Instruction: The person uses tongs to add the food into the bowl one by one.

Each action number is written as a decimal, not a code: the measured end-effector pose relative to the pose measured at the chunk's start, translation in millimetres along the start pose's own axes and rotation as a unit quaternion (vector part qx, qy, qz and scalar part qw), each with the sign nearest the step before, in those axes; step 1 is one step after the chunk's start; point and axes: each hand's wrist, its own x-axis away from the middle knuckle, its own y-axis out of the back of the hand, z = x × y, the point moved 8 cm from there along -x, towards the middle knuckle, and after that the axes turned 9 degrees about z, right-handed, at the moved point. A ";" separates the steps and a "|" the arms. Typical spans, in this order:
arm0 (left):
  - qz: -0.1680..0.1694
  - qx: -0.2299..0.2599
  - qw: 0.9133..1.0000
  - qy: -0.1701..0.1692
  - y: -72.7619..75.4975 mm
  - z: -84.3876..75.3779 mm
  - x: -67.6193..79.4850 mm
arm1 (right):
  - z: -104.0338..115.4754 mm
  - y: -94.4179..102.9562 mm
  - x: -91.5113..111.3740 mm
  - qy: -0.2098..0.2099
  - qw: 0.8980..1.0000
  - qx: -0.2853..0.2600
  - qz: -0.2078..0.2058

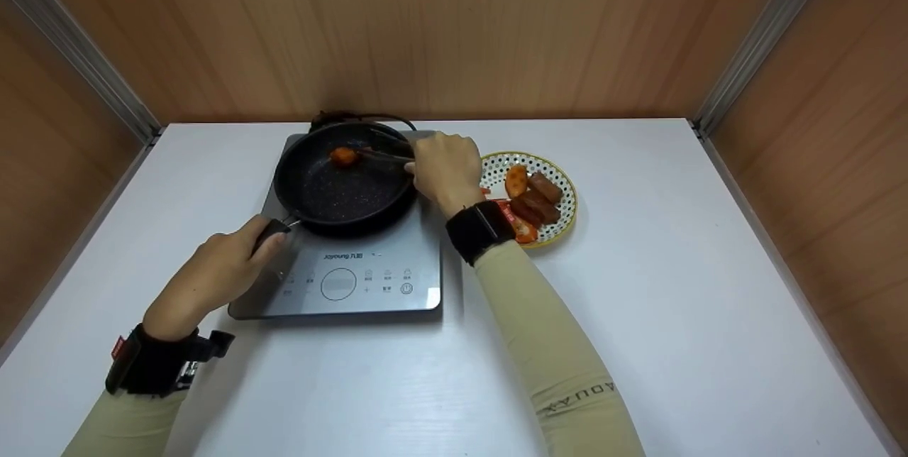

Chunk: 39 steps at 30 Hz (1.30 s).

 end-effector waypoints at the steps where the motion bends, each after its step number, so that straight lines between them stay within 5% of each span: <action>1: 0.000 0.001 1.000 0.001 -0.3 0.3 -0.1 | -2.8 2.3 3.9 0.002 1.000 -0.008 -0.007; 12: 0.005 -0.007 1.000 0.014 -1.2 4.3 -1.0 | -59.8 23.5 63.2 -0.023 0.995 -0.083 -0.043; 22: 0.009 -0.001 1.000 0.016 -2.9 7.0 -0.7 | -126.1 6.4 112.1 -0.107 0.984 -0.143 -0.014; 39: 0.005 -0.003 1.000 0.015 -1.8 6.4 -0.5 | -165.3 -12.4 128.3 -0.165 0.973 -0.160 0.035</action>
